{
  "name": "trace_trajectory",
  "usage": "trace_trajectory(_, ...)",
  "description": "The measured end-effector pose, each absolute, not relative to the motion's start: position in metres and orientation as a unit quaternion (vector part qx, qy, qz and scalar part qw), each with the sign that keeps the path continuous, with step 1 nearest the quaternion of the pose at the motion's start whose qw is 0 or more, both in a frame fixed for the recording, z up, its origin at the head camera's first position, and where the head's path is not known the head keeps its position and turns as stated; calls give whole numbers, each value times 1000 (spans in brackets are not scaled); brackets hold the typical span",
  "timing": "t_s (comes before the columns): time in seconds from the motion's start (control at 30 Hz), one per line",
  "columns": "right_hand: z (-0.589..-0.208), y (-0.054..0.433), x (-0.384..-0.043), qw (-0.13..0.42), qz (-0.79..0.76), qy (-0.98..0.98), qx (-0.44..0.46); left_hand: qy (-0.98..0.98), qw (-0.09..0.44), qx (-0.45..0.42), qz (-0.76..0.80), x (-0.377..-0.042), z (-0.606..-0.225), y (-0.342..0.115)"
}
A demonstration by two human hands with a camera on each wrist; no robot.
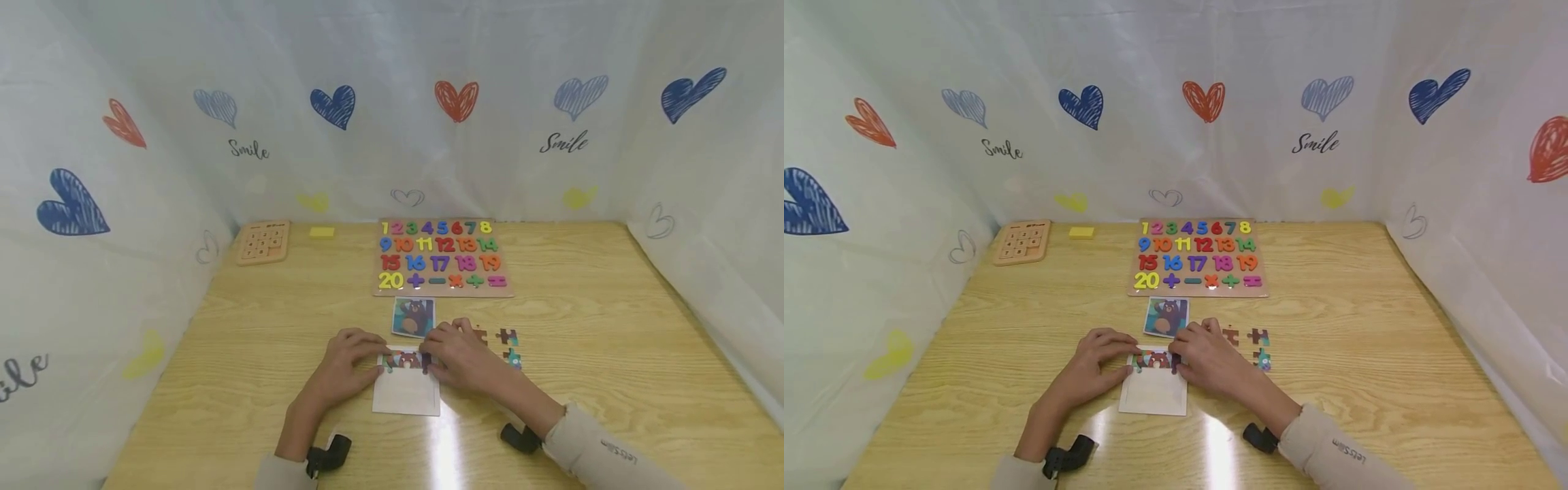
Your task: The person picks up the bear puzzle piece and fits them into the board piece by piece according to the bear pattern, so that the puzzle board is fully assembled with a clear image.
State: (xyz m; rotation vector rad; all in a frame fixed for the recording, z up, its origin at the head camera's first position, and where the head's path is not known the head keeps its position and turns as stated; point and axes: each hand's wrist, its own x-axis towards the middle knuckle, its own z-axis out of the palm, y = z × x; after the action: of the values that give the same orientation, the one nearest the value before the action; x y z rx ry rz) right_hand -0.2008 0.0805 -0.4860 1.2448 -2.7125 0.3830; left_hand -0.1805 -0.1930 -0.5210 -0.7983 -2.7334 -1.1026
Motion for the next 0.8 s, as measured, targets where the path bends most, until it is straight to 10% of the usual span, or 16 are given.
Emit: trace_trajectory(0.8, -490, 145, -189, 123, 196, -897, 377, -935, 98, -321, -119, -169, -515, -152)
